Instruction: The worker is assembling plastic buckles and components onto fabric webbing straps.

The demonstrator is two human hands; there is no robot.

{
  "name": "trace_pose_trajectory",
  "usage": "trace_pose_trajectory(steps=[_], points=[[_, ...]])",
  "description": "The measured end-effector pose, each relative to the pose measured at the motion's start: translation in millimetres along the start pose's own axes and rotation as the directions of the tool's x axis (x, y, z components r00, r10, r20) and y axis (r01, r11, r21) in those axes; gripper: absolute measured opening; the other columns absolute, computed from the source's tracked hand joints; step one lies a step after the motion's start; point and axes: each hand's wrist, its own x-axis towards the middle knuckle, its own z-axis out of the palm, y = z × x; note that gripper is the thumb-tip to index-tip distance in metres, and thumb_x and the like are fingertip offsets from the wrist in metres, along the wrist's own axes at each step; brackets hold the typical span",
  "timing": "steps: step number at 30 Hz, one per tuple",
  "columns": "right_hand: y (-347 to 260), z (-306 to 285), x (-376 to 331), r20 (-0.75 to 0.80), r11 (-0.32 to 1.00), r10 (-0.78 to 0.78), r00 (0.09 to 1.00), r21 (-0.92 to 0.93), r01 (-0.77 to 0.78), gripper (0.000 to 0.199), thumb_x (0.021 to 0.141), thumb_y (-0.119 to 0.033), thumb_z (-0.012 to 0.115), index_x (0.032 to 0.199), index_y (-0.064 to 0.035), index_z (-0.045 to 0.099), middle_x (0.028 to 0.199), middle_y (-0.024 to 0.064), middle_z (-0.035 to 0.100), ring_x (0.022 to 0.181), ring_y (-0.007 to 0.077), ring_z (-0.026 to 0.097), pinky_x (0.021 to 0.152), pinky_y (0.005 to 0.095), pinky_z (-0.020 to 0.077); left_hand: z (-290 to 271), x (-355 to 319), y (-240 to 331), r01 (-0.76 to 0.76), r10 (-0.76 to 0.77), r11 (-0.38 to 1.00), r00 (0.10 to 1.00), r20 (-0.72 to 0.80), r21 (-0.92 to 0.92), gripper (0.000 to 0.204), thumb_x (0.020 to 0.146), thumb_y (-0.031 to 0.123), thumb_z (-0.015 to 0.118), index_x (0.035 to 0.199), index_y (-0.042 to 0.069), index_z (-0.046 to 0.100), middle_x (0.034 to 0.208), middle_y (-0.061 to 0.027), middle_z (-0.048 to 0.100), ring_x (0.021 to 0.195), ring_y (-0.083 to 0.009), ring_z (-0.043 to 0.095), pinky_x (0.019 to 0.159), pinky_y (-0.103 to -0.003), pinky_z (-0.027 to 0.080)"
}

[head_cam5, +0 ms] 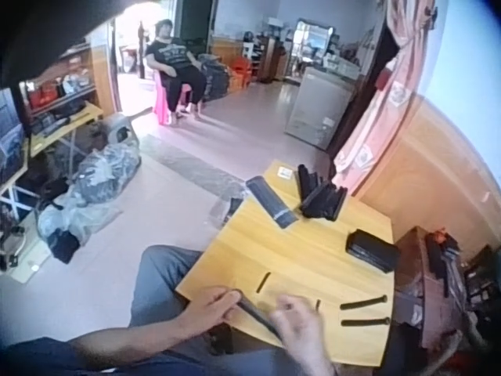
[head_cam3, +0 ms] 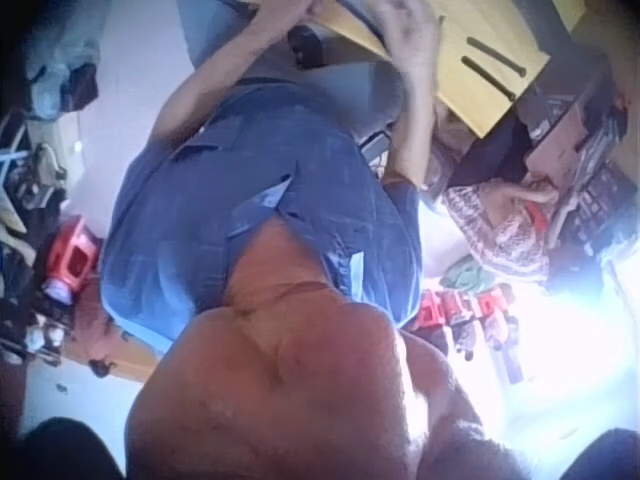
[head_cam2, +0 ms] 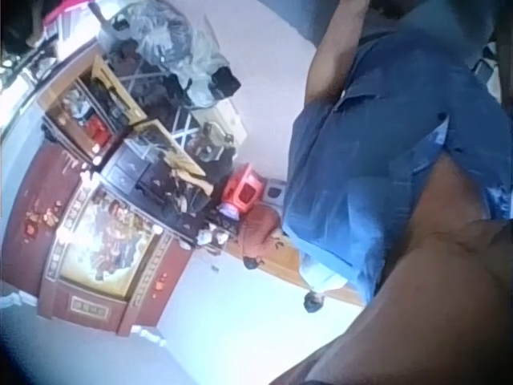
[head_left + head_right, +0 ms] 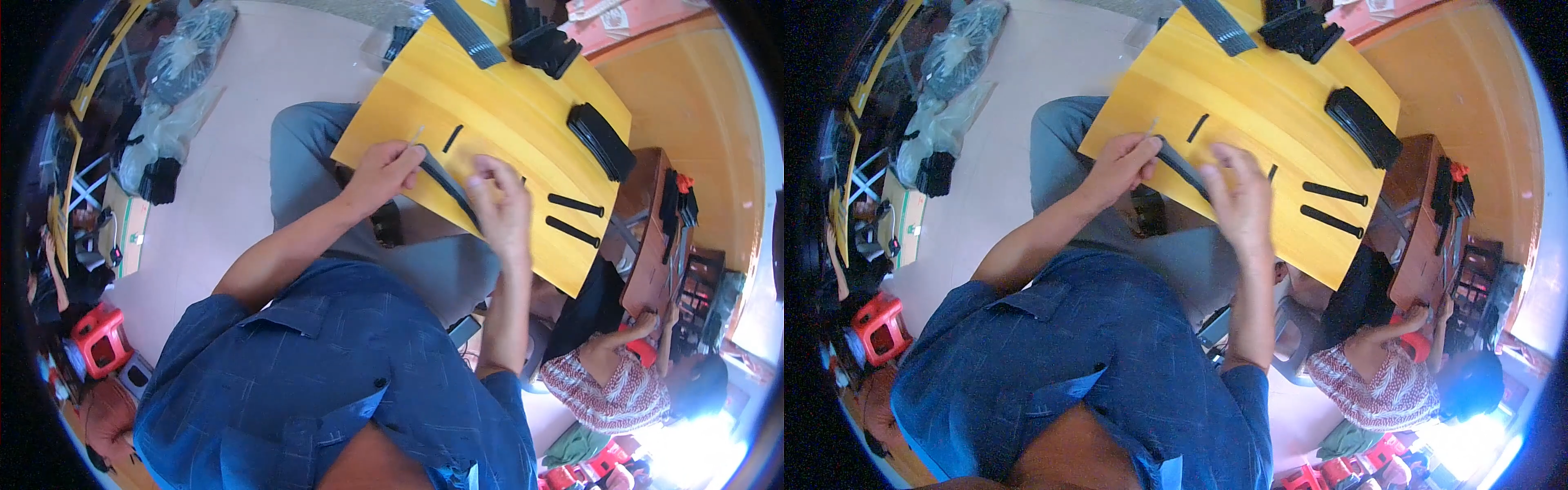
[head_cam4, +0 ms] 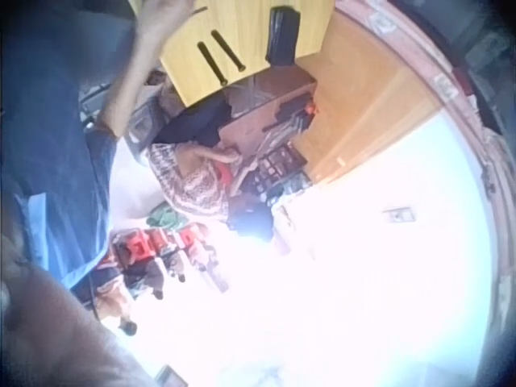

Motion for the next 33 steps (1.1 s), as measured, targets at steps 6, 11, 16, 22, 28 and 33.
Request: trace_pose_trajectory(steps=[6,11,16,22,28,33], points=[[-12.6,64.9,-3.5,0.031,0.996,0.026,0.999,0.088,-0.029,0.021,0.092,-0.013,0.071,0.112,-0.0056,0.072,0.105,0.0166,0.072,0.094,0.0361,0.071,0.083,0.0414,0.0559,-12.0,-5.4,-0.1,0.076,-0.076,0.996,0.997,-0.004,0.044,0.040,0.105,0.040,0.057,0.083,0.007,0.063,0.067,0.0024,0.058,0.051,-0.0041,0.047,0.045,-0.022,0.036],[-6.0,73.5,-2.1,0.052,1.000,0.018,0.998,0.009,-0.019,0.017,0.090,-0.010,0.072,0.106,-0.0050,0.074,0.104,0.0154,0.073,0.097,0.0342,0.070,0.086,0.0404,0.0550,-47.3,-17.2,0.2,-0.096,0.111,0.891,0.994,-0.009,0.444,0.026,0.104,0.029,0.054,0.097,0.006,0.064,0.071,-0.0074,0.065,0.061,-0.0213,0.062,0.056,-0.036,0.048],[-3.8,78.3,-0.5,-0.002,0.998,-0.062,0.998,0.006,0.062,0.015,0.087,-0.007,0.074,0.101,-0.0049,0.075,0.101,0.0136,0.072,0.099,0.0324,0.068,0.088,0.0399,0.0538,-53.1,-37.1,14.6,-0.244,0.319,0.550,0.945,0.069,0.799,0.022,0.100,0.020,0.054,0.116,0.008,0.063,0.088,-0.0164,0.070,0.081,-0.0407,0.068,0.069,-0.051,0.054],[-4.6,78.4,-3.3,0.028,1.000,0.020,0.999,-0.019,-0.020,0.015,0.085,-0.007,0.076,0.099,-0.0048,0.076,0.097,0.0129,0.071,0.095,0.0321,0.068,0.086,0.0394,0.0538,-51.2,-43.4,11.8,-0.352,0.339,0.331,0.910,0.238,0.875,0.029,0.094,0.019,0.065,0.122,0.013,0.068,0.096,-0.0101,0.071,0.086,-0.0309,0.071,0.069,-0.044,0.057],[-8.2,80.5,-5.6,0.023,0.999,0.049,0.999,-0.004,-0.049,0.016,0.084,-0.008,0.077,0.100,-0.0057,0.076,0.095,0.0119,0.070,0.092,0.0315,0.068,0.083,0.0397,0.0530,-50.7,-44.9,2.7,-0.404,0.424,0.288,0.867,0.262,0.868,0.028,0.093,0.017,0.063,0.119,0.015,0.072,0.090,-0.0064,0.069,0.083,-0.0274,0.072,0.066,-0.041,0.058],[-9.1,82.6,-7.2,0.009,0.998,0.043,0.999,-0.037,-0.042,0.017,0.084,-0.009,0.077,0.101,-0.0060,0.075,0.094,0.0119,0.069,0.091,0.0314,0.067,0.082,0.0400,0.0527,-51.1,-46.0,1.3,-0.424,0.473,0.241,0.837,0.276,0.873,0.024,0.092,0.017,0.065,0.115,0.016,0.073,0.088,-0.0051,0.068,0.079,-0.0252,0.072,0.063,-0.039,0.057]])
